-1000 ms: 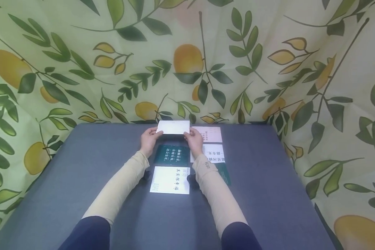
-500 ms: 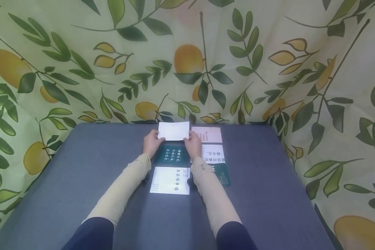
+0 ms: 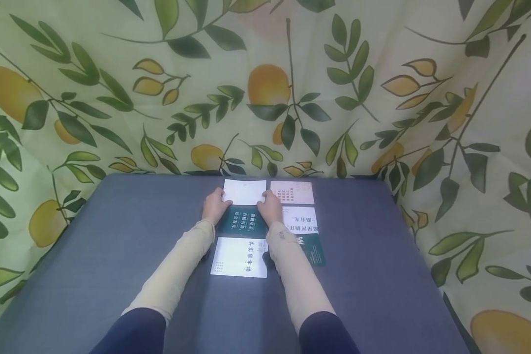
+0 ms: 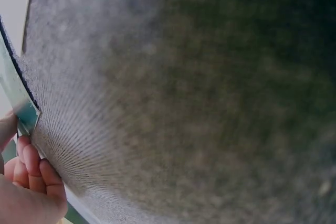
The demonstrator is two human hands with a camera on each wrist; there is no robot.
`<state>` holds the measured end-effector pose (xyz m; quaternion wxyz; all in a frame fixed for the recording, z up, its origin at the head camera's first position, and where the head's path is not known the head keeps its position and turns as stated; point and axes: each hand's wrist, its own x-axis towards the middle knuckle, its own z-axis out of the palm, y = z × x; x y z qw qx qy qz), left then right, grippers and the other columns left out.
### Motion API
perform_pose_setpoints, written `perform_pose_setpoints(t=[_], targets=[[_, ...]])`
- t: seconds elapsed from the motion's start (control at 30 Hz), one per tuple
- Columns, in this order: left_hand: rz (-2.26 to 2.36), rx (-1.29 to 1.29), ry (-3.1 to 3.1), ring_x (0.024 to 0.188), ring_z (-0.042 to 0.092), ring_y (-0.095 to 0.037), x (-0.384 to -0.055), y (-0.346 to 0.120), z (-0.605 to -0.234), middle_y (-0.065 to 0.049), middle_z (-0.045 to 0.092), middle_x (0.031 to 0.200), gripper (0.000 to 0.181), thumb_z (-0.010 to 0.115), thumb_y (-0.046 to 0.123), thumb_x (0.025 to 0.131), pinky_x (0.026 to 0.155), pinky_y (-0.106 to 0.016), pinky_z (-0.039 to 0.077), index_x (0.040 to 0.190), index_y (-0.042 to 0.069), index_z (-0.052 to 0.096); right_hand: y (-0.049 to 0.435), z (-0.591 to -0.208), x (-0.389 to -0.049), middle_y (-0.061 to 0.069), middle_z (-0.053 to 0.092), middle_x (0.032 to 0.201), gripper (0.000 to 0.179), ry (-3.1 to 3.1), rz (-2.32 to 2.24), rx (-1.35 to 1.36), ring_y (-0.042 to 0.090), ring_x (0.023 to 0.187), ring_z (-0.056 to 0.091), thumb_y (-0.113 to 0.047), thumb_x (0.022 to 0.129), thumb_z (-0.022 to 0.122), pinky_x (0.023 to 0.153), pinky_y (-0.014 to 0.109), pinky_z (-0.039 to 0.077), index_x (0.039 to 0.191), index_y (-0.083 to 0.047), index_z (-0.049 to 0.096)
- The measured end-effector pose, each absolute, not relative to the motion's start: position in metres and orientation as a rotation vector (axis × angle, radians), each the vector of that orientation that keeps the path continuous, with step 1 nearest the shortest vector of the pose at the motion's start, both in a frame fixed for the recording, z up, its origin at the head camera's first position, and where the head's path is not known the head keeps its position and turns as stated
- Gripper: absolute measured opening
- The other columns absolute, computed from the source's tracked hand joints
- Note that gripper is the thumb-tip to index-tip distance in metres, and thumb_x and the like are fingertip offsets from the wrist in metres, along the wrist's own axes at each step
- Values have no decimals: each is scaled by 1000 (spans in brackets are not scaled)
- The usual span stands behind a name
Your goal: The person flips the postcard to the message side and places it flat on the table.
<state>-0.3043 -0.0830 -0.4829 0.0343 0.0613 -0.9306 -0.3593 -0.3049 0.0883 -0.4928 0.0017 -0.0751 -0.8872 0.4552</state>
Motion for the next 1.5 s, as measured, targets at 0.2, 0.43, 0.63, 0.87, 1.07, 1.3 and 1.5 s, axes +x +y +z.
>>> perform_pose_setpoints(t=[0.2, 0.43, 0.63, 0.87, 1.07, 1.3, 1.5], targets=[[-1066, 207, -2896, 107, 60, -31, -297, -85, -488, -20, 61, 120, 39, 66, 15, 86, 96, -41, 48, 119, -1, 54, 86, -502, -299, 16, 59, 124, 38, -2881, 1373, -231, 27, 113, 57, -16, 89, 56, 97, 42, 46, 124, -3, 53], [-1039, 193, -2941, 108, 58, -34, -298, -86, -491, -21, 60, 121, 40, 64, 18, 88, 98, -44, 46, 121, 0, 52, 84, -499, -295, 18, 60, 123, 35, -2898, 1298, -221, 31, 112, 58, -14, 88, 56, 97, 42, 46, 120, 0, 56], [-960, 172, -2998, 107, 52, -35, -299, -89, -490, -21, 61, 117, 38, 64, 23, 88, 97, -45, 42, 116, -1, 55, 84, -494, -296, 19, 64, 115, 31, -2973, 1156, -177, 30, 105, 61, -15, 89, 56, 93, 41, 49, 116, 1, 59], [-929, 162, -3002, 105, 48, -36, -293, -85, -488, -21, 60, 115, 39, 64, 25, 87, 96, -47, 38, 116, -1, 57, 89, -488, -294, 18, 65, 113, 28, -3013, 1143, -191, 28, 97, 61, -14, 89, 57, 90, 41, 50, 112, 1, 60], [-957, 152, -2979, 111, 44, -36, -295, -80, -491, -22, 57, 121, 43, 59, 26, 90, 99, -48, 34, 124, 0, 53, 95, -483, -300, 18, 65, 107, 24, -3087, 954, -66, 28, 91, 60, -14, 90, 56, 87, 40, 50, 108, 2, 60], [-966, 143, -2982, 106, 45, -37, -304, -84, -488, -25, 53, 116, 47, 54, 31, 93, 95, -48, 37, 122, -4, 44, 120, -480, -306, 18, 63, 117, 36, -2995, 957, 0, 32, 109, 59, -26, 96, 48, 97, 43, 46, 122, -2, 56], [-946, 89, -2970, 109, 41, -36, -308, -83, -481, -25, 48, 120, 46, 48, 31, 96, 97, -45, 37, 123, -6, 43, 167, -466, -306, 18, 63, 104, 39, -2866, 1032, -178, 30, 94, 60, -30, 98, 44, 85, 42, 48, 123, -2, 55]])
